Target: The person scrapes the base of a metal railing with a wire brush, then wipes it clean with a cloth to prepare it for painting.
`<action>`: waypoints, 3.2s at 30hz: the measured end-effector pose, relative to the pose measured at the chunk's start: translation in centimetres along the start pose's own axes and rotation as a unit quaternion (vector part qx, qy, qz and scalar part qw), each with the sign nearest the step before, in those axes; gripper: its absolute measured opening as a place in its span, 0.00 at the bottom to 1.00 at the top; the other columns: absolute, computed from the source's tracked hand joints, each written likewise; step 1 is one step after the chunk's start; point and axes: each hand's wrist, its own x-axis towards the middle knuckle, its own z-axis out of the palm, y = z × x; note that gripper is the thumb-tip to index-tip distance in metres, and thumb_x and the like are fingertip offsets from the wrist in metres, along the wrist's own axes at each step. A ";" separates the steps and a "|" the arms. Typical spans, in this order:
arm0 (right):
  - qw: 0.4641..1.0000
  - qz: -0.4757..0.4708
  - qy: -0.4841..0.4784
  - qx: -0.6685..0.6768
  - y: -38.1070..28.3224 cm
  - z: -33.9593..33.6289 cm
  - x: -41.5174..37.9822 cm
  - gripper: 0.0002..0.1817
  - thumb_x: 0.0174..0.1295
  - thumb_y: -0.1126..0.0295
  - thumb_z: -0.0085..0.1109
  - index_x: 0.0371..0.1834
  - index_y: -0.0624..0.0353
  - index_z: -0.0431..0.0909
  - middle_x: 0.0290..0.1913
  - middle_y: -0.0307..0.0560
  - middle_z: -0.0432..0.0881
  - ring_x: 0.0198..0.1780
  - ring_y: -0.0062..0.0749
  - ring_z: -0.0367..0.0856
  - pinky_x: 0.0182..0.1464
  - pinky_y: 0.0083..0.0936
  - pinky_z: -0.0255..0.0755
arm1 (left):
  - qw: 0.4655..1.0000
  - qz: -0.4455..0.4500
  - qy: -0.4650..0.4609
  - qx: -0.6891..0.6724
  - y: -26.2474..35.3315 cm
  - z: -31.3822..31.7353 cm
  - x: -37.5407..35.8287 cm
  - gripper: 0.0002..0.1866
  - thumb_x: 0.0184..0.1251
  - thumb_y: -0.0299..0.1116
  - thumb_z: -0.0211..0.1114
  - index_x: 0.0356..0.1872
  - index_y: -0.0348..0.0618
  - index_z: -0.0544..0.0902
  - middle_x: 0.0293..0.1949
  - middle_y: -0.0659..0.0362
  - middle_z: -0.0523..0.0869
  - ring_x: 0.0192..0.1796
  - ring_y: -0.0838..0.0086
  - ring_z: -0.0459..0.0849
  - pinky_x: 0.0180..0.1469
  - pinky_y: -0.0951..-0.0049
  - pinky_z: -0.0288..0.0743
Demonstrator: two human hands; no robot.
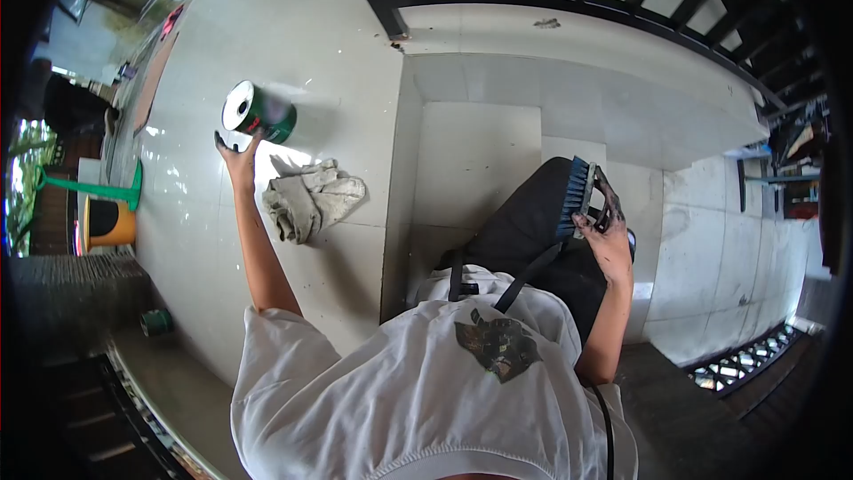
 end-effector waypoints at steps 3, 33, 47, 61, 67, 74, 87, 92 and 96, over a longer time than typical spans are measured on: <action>0.998 0.016 0.035 0.051 0.1 -1.0 -1.6 0.36 0.57 0.77 0.64 0.69 0.61 0.59 0.65 0.48 0.65 0.58 0.29 0.69 0.56 0.25 0.70 | 0.962 -0.037 -0.091 -0.253 -1.3 1.5 1.8 0.49 0.52 0.25 0.73 0.70 0.33 0.48 0.66 0.47 0.62 0.68 0.63 0.63 0.67 0.66 0.62; 0.997 0.008 0.067 -0.048 4.7 -0.8 -3.5 0.36 0.53 0.73 0.66 0.67 0.63 0.62 0.65 0.52 0.67 0.67 0.36 0.63 0.68 0.29 0.55 | 0.819 0.226 -0.132 0.511 19.4 16.9 2.5 0.54 0.33 0.40 0.79 0.69 0.56 0.60 0.58 0.52 0.66 0.62 0.55 0.66 0.53 0.39 0.62; 0.995 -0.015 0.074 -0.069 5.0 -0.7 -3.4 0.34 0.55 0.66 0.66 0.65 0.65 0.64 0.60 0.60 0.69 0.63 0.48 0.67 0.65 0.33 0.58 | 0.789 0.207 -0.190 0.546 21.8 18.7 2.4 0.54 0.32 0.41 0.79 0.68 0.51 0.60 0.56 0.51 0.66 0.61 0.54 0.67 0.54 0.39 0.61; 0.995 -0.034 0.055 -0.070 4.3 0.4 -2.6 0.40 0.51 0.65 0.69 0.66 0.66 0.60 0.62 0.60 0.68 0.64 0.47 0.65 0.67 0.31 0.56 | 0.898 0.127 -0.184 0.379 20.0 14.7 3.8 0.54 0.34 0.46 0.78 0.67 0.43 0.59 0.57 0.46 0.66 0.61 0.48 0.67 0.57 0.47 0.67; 0.993 -0.101 -0.033 -0.054 -3.3 4.5 3.6 0.51 0.42 0.60 0.76 0.70 0.58 0.55 0.63 0.56 0.69 0.64 0.41 0.68 0.65 0.31 0.62 | 0.971 0.105 -0.192 -0.092 9.9 11.9 5.2 0.42 0.44 0.35 0.78 0.59 0.30 0.64 0.54 0.46 0.71 0.55 0.62 0.74 0.58 0.65 0.70; 0.939 -0.229 -0.143 -0.213 -8.8 16.6 17.3 0.41 0.49 0.61 0.65 0.66 0.58 0.56 0.55 0.64 0.74 0.55 0.57 0.75 0.57 0.41 0.72 | 0.974 0.084 -0.084 -0.193 7.0 10.4 3.5 0.38 0.49 0.27 0.75 0.60 0.30 0.63 0.53 0.50 0.76 0.53 0.69 0.76 0.58 0.70 0.69; 0.815 -0.314 -0.148 -0.464 -10.1 25.8 26.2 0.38 0.54 0.69 0.61 0.70 0.52 0.56 0.59 0.50 0.72 0.53 0.54 0.75 0.56 0.40 0.75 | 0.994 0.058 0.085 -0.030 11.4 7.4 -4.8 0.42 0.56 0.34 0.68 0.68 0.30 0.56 0.65 0.41 0.57 0.69 0.52 0.56 0.70 0.56 0.49; 0.841 -0.270 -0.156 -0.442 -10.3 24.6 26.0 0.39 0.53 0.65 0.63 0.69 0.60 0.57 0.61 0.53 0.72 0.55 0.54 0.73 0.62 0.38 0.67 | 0.996 -0.061 -0.022 0.059 10.7 1.8 -9.5 0.27 0.57 0.36 0.66 0.59 0.38 0.73 0.58 0.45 0.67 0.64 0.52 0.64 0.67 0.54 0.54; 0.828 -0.304 -0.101 -0.460 -9.7 29.8 25.2 0.40 0.53 0.66 0.63 0.69 0.59 0.56 0.60 0.54 0.71 0.53 0.55 0.74 0.57 0.38 0.72 | 0.958 -0.153 -0.046 0.237 8.3 2.1 -12.7 0.32 0.58 0.45 0.66 0.61 0.39 0.70 0.58 0.44 0.67 0.64 0.49 0.62 0.67 0.46 0.50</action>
